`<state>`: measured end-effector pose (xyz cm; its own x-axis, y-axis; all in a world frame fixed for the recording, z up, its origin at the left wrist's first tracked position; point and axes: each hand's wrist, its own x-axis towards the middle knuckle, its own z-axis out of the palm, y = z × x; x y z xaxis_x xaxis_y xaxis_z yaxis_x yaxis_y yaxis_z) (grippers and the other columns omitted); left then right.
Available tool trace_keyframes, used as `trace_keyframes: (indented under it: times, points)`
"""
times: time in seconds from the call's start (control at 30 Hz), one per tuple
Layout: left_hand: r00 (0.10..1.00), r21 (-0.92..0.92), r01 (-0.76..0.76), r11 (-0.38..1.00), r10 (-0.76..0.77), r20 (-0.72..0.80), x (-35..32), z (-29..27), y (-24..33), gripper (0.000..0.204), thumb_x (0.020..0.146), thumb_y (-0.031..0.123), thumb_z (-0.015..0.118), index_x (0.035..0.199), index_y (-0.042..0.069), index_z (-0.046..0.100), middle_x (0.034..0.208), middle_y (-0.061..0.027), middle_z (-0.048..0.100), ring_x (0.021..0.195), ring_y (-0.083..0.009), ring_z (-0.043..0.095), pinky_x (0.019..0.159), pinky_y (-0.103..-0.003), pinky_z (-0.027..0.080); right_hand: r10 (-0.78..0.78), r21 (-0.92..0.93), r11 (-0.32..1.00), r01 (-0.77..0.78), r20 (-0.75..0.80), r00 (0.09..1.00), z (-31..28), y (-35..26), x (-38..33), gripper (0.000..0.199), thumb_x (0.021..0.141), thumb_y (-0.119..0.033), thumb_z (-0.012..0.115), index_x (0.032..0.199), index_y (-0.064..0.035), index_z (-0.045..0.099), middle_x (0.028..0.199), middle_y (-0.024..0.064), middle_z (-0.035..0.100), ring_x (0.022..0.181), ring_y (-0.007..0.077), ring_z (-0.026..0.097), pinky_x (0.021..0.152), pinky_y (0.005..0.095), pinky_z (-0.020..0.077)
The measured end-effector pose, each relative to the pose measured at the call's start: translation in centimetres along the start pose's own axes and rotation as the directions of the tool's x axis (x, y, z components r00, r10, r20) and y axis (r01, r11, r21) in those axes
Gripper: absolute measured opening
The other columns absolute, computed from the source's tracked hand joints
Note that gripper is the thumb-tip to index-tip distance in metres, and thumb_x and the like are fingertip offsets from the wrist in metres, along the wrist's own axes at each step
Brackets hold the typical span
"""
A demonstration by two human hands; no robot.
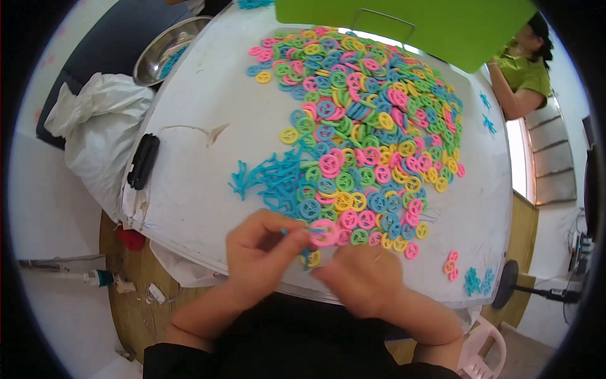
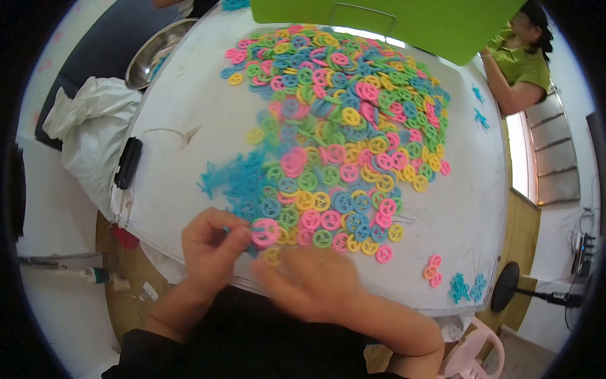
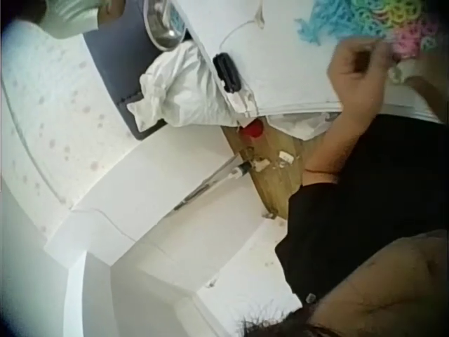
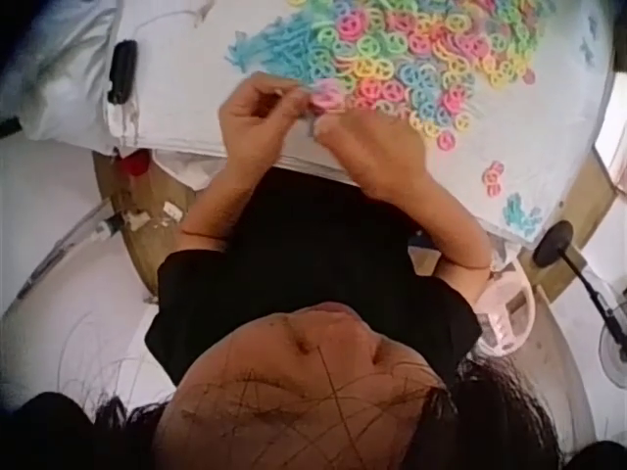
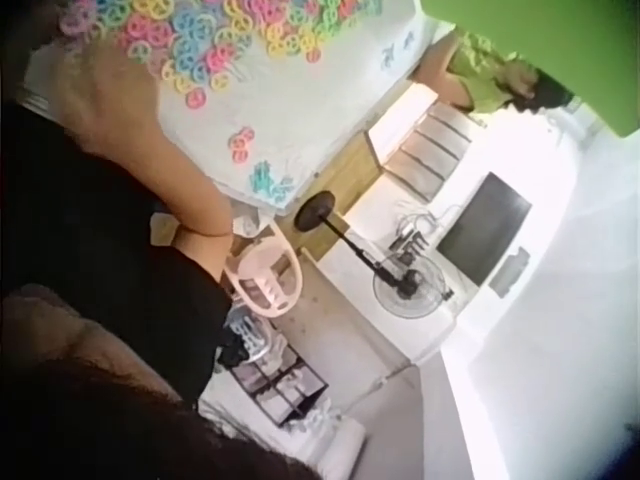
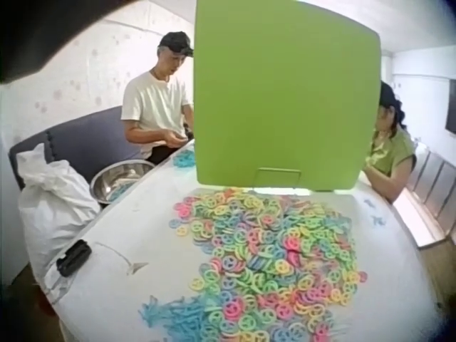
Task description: Picking and sorting through a pile of small, colorful plastic smiley-face rings on a table.
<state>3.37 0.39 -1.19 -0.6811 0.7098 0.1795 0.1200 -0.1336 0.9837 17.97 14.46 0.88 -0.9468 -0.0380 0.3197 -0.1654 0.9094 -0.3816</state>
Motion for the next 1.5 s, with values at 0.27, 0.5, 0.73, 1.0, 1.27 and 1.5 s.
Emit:
trace_keyframes:
  times: [0.27,0.5,0.73,1.0,1.27,1.5]
  points:
    - [0.959,-0.224,0.283,0.933,-0.268,0.093,-0.6,-1.1,0.3,0.009,0.093,-0.003,0.065,0.099,0.0,0.059,0.089,-0.0074,0.069,0.078,-0.0135,0.068,0.071,-0.029,0.056,-0.298,-0.251,0.942,0.222,-0.327,0.897,2.9,-0.7,0.8,0.022,0.08,-0.015,0.066,0.1,-0.006,0.068,0.093,0.0066,0.06,0.077,0.0176,0.062,0.062,0.0294,0.0532]
    - [0.949,0.311,-0.288,0.906,0.226,0.219,1.2,-1.9,1.4,0.042,0.078,0.012,0.084,0.114,0.005,0.064,0.098,-0.0062,0.069,0.09,-0.0197,0.067,0.072,-0.031,0.052,0.282,0.606,0.772,-0.192,-0.057,0.958,0.5,0.3,0.8,0.017,0.086,-0.003,0.072,0.103,-0.0025,0.066,0.094,0.0098,0.067,0.077,0.0186,0.068,0.064,0.0292,0.0548]
    - [0.886,0.297,-0.348,0.889,0.208,0.415,1.0,-1.6,0.8,0.04,0.072,0.005,0.084,0.108,0.008,0.066,0.108,-0.0133,0.07,0.097,-0.0286,0.067,0.082,-0.036,0.053,0.324,0.834,0.488,-0.257,0.101,0.941,0.1,1.8,0.6,0.014,0.092,-0.001,0.069,0.105,-0.0008,0.066,0.098,0.0089,0.069,0.086,0.0141,0.068,0.069,0.0285,0.0549]
    - [0.945,0.436,-0.322,0.84,0.26,0.197,2.0,-2.0,0.7,0.027,0.071,-0.002,0.08,0.096,0.004,0.071,0.1,-0.0135,0.071,0.091,-0.0273,0.068,0.078,-0.034,0.053,0.654,0.651,0.642,-0.405,-0.19,0.732,-4.5,4.2,0.1,0.025,0.093,0.005,0.062,0.117,0.0001,0.064,0.098,0.0051,0.066,0.081,0.011,0.062,0.071,0.0237,0.0504]
    - [0.951,0.417,-0.296,0.859,0.223,0.215,1.9,-1.3,0.1,0.026,0.072,-0.003,0.08,0.096,0.003,0.071,0.102,-0.0138,0.069,0.091,-0.0268,0.067,0.077,-0.033,0.053,0.431,-0.034,0.902,-0.431,0.141,0.891,-5.7,3.8,-2.0,0.027,0.072,-0.002,0.077,0.097,-0.0038,0.068,0.089,0.0102,0.064,0.077,0.0296,0.064,0.066,0.0374,0.0511]
    - [0.95,0.406,-0.285,0.868,0.198,0.243,1.6,-1.0,-0.3,0.027,0.072,-0.002,0.08,0.097,0.004,0.072,0.103,-0.0133,0.07,0.09,-0.026,0.068,0.077,-0.033,0.053,0.45,-0.246,0.877,-0.412,0.122,0.885,-2.7,3.4,-1.9,0.032,0.069,-0.009,0.08,0.099,-0.007,0.068,0.088,0.0071,0.059,0.082,0.0274,0.062,0.069,0.0386,0.0517]
